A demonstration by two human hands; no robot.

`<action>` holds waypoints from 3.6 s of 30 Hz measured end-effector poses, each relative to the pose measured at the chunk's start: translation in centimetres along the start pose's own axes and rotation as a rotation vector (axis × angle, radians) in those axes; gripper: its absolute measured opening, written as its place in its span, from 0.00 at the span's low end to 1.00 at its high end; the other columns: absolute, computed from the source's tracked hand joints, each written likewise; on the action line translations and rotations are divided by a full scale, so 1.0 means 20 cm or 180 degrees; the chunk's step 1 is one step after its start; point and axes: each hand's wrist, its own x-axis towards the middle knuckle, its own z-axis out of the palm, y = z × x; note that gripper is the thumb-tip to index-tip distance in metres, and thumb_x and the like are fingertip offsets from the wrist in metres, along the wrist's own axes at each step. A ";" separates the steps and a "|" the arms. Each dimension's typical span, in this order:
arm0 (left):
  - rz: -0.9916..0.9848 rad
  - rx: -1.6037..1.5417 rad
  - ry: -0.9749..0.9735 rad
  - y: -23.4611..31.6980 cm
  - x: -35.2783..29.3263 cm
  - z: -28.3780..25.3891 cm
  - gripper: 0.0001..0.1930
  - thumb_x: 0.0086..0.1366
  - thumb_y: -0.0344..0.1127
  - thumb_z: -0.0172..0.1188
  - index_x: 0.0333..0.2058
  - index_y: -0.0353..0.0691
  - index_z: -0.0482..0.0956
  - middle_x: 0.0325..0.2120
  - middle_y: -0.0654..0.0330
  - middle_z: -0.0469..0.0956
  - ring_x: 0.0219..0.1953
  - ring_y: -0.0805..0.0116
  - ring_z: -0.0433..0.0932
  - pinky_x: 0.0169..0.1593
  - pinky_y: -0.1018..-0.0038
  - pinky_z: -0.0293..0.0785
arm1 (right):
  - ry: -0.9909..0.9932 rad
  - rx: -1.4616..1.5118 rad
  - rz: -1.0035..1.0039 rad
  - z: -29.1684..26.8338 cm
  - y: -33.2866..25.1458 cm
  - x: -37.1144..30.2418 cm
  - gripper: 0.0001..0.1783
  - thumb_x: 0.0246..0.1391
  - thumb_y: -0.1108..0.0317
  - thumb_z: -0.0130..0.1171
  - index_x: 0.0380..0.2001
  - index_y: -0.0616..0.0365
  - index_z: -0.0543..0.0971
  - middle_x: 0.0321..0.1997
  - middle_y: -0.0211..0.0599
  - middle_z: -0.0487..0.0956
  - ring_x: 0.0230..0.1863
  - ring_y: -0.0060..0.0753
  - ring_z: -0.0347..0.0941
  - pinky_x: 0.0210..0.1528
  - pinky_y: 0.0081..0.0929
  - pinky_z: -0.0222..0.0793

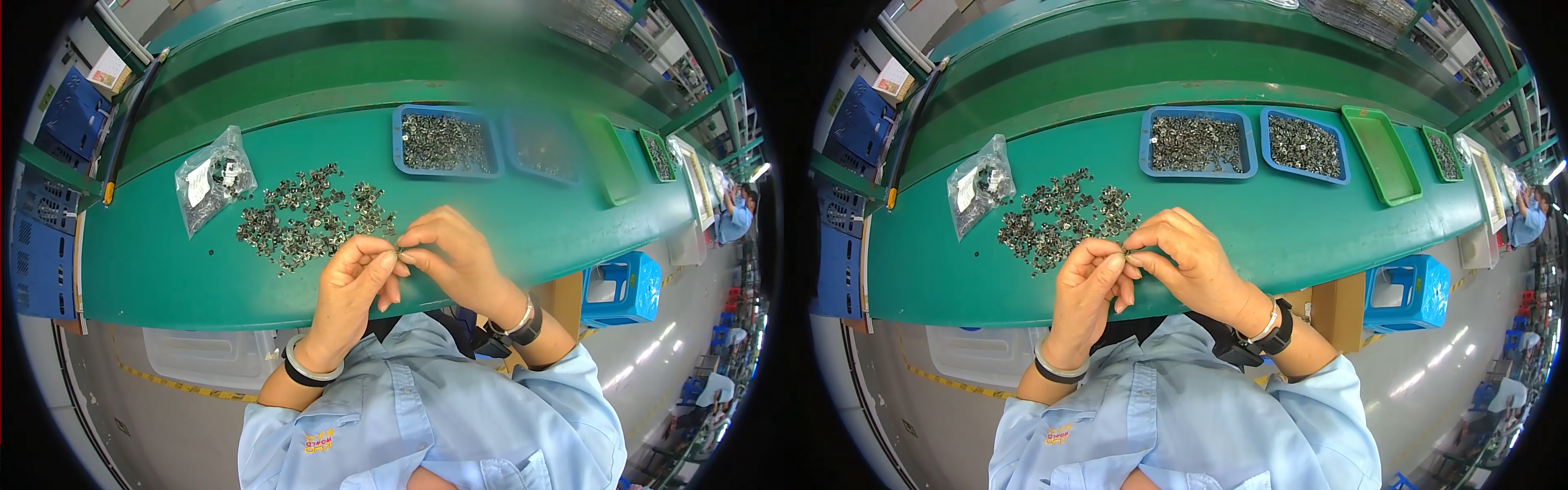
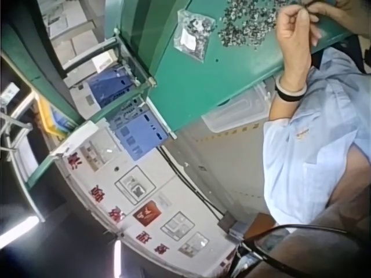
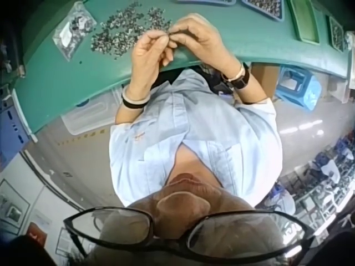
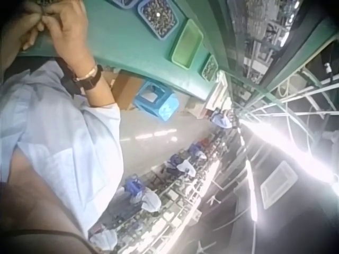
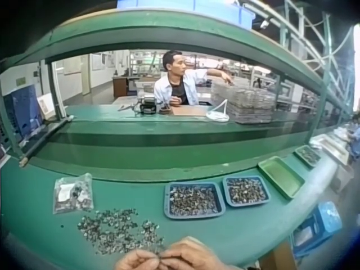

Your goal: The person picks up small metal components from a pile on the table, joins them together by hand, and places the assembled pieces into a blue tray.

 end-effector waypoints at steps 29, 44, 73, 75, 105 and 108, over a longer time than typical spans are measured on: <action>-0.0559 -0.0532 -0.0177 0.01 0.01 -0.02 0.08 0.68 0.36 0.46 0.33 0.38 0.67 0.18 0.59 0.71 0.15 0.75 0.68 0.16 0.81 0.61 | -0.0256 -0.0457 -0.0189 -0.01 -0.01 -0.03 0.10 0.44 0.76 0.63 0.33 0.58 0.76 0.32 0.35 0.76 0.33 0.37 0.73 0.33 0.28 0.69; -0.0587 -0.0679 -0.0281 -0.01 0.02 0.02 0.09 0.68 0.38 0.49 0.36 0.37 0.70 0.24 0.61 0.75 0.18 0.78 0.70 0.18 0.83 0.62 | 0.0177 0.0044 0.0110 -0.01 0.03 -0.07 0.11 0.42 0.75 0.65 0.32 0.56 0.77 0.33 0.34 0.75 0.33 0.35 0.73 0.32 0.28 0.69; -0.0403 -0.1030 -0.0306 -0.09 0.03 0.06 0.07 0.66 0.36 0.52 0.32 0.40 0.67 0.18 0.60 0.73 0.14 0.74 0.68 0.17 0.80 0.62 | 0.0268 -0.0071 -0.0227 -0.01 0.04 -0.13 0.11 0.41 0.77 0.64 0.31 0.56 0.76 0.30 0.33 0.76 0.31 0.36 0.72 0.30 0.29 0.67; -0.0447 -0.0902 -0.0234 -0.10 0.02 0.06 0.07 0.66 0.35 0.52 0.32 0.40 0.67 0.18 0.60 0.73 0.14 0.74 0.68 0.17 0.80 0.62 | 0.0227 -0.0079 -0.0143 -0.02 0.04 -0.14 0.11 0.41 0.77 0.64 0.31 0.57 0.76 0.30 0.33 0.76 0.31 0.36 0.72 0.30 0.29 0.68; -0.0633 -0.1698 -0.0575 -0.03 -0.04 0.09 0.06 0.66 0.37 0.52 0.37 0.42 0.69 0.19 0.61 0.72 0.13 0.73 0.64 0.17 0.78 0.58 | 0.0500 0.1014 -0.0053 0.04 0.01 -0.13 0.08 0.45 0.77 0.63 0.31 0.57 0.78 0.31 0.33 0.77 0.33 0.30 0.74 0.33 0.24 0.71; -0.0699 -0.1598 -0.0476 0.00 -0.04 0.09 0.06 0.65 0.37 0.54 0.35 0.43 0.69 0.18 0.61 0.73 0.14 0.73 0.66 0.18 0.78 0.60 | 0.0457 0.1039 -0.0046 0.04 0.01 -0.13 0.08 0.45 0.77 0.63 0.31 0.57 0.78 0.31 0.33 0.77 0.33 0.30 0.74 0.33 0.24 0.71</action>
